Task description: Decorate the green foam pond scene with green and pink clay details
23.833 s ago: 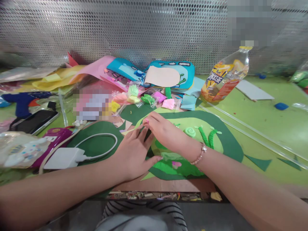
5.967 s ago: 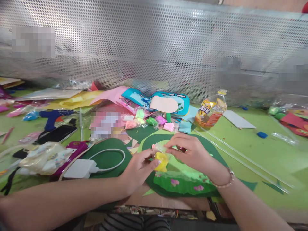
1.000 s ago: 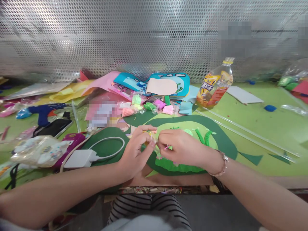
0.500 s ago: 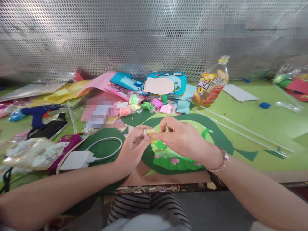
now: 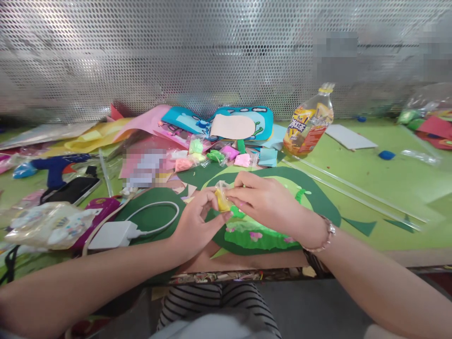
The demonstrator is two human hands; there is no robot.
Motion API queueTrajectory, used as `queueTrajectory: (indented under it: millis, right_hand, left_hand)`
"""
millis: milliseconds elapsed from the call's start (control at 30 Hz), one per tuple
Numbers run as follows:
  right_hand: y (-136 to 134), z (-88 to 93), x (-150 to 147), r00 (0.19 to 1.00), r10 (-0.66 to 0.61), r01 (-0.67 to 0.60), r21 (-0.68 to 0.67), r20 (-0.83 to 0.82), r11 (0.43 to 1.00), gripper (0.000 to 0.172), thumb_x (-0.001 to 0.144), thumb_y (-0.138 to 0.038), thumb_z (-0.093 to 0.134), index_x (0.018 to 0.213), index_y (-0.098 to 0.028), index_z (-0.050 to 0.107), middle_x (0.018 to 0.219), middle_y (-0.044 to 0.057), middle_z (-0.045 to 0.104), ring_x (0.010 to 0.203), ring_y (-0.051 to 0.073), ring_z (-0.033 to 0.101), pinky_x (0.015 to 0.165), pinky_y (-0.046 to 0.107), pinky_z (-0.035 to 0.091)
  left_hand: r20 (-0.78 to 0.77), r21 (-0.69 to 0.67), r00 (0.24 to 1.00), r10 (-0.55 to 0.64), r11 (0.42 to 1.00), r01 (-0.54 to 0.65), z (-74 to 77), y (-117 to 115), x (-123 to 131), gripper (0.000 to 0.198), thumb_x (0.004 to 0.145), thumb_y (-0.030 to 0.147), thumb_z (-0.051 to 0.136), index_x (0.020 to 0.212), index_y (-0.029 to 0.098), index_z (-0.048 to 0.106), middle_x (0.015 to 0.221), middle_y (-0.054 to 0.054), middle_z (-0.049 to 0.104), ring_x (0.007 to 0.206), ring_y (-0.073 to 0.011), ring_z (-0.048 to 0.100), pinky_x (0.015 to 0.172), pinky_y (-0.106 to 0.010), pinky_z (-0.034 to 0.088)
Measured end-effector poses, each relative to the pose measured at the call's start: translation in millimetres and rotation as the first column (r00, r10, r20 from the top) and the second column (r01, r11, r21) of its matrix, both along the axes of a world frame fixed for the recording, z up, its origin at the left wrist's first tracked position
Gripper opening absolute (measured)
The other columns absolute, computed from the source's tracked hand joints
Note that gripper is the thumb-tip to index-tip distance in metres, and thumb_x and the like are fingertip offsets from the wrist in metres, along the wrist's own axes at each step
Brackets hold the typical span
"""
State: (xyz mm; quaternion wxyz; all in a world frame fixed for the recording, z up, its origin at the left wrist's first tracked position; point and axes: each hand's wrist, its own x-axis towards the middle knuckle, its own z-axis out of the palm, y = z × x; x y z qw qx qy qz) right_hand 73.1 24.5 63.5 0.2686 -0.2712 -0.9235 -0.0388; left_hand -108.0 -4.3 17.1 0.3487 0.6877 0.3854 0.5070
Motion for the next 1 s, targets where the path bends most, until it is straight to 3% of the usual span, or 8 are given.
queueTrajectory:
  millis: [200,467,667,833,1000]
  right_hand:
    - [0.5,0.4,0.2,1.000,-0.018,0.018,0.030,-0.001,0.999,0.019,0.086,-0.017,0.049,0.075,-0.016,0.063,0.077,0.004,0.056,0.065,0.011,0.051,0.060,0.024,0.043]
    - [6.1,-0.5,0.7,0.997,0.008,-0.009,-0.008,-0.074,1.000,0.014,0.085,-0.015,0.050,0.084,-0.016,0.064,0.079,0.004,0.056,0.069,0.011,0.053,0.064,0.023,0.043]
    - [3.2,2.1,2.6,0.997,-0.001,0.001,0.010,0.078,1.000,0.016,0.084,-0.014,0.044,0.083,-0.016,0.060,0.082,0.005,0.055,0.066,0.011,0.049,0.057,0.023,0.037]
    - [1.9,3.8,2.3,0.974,0.048,-0.063,0.061,0.222,0.996,0.018,0.084,-0.015,0.040,0.081,-0.017,0.058,0.080,0.004,0.054,0.060,0.011,0.043,0.053,0.024,0.031]
    - [3.8,1.9,1.5,0.956,0.066,-0.091,0.075,0.285,0.993,0.018,0.086,-0.017,0.038,0.078,-0.017,0.054,0.076,0.003,0.051,0.060,0.011,0.040,0.053,0.024,0.028]
  left_hand:
    - [-0.037,0.002,0.999,-0.002,1.000,0.002,-0.2,0.8,-0.7,0.020,0.078,0.018,0.057,0.071,0.020,0.038,0.077,0.001,0.048,0.074,-0.0123,0.047,0.069,-0.026,0.037]
    - [-0.021,-0.066,1.000,0.003,0.998,-0.004,-1.2,0.1,-0.6,0.022,0.078,0.021,0.058,0.071,0.020,0.037,0.075,0.002,0.044,0.072,-0.0114,0.045,0.068,-0.026,0.037]
    - [-0.057,-0.005,0.998,-0.041,0.999,0.041,-3.4,-0.2,-0.8,0.020,0.079,0.016,0.055,0.072,0.020,0.036,0.076,0.002,0.044,0.072,-0.0116,0.044,0.068,-0.026,0.036]
    - [-0.127,0.046,0.989,-0.075,0.996,0.081,-3.3,-3.5,-0.9,0.026,0.077,0.016,0.057,0.072,0.020,0.032,0.073,0.004,0.041,0.068,-0.0106,0.039,0.065,-0.024,0.033]
    - [-0.151,-0.022,0.987,-0.056,0.998,0.054,0.1,-5.2,0.4,0.029,0.075,0.017,0.059,0.069,0.020,0.031,0.067,0.005,0.037,0.062,-0.0099,0.036,0.060,-0.023,0.030]
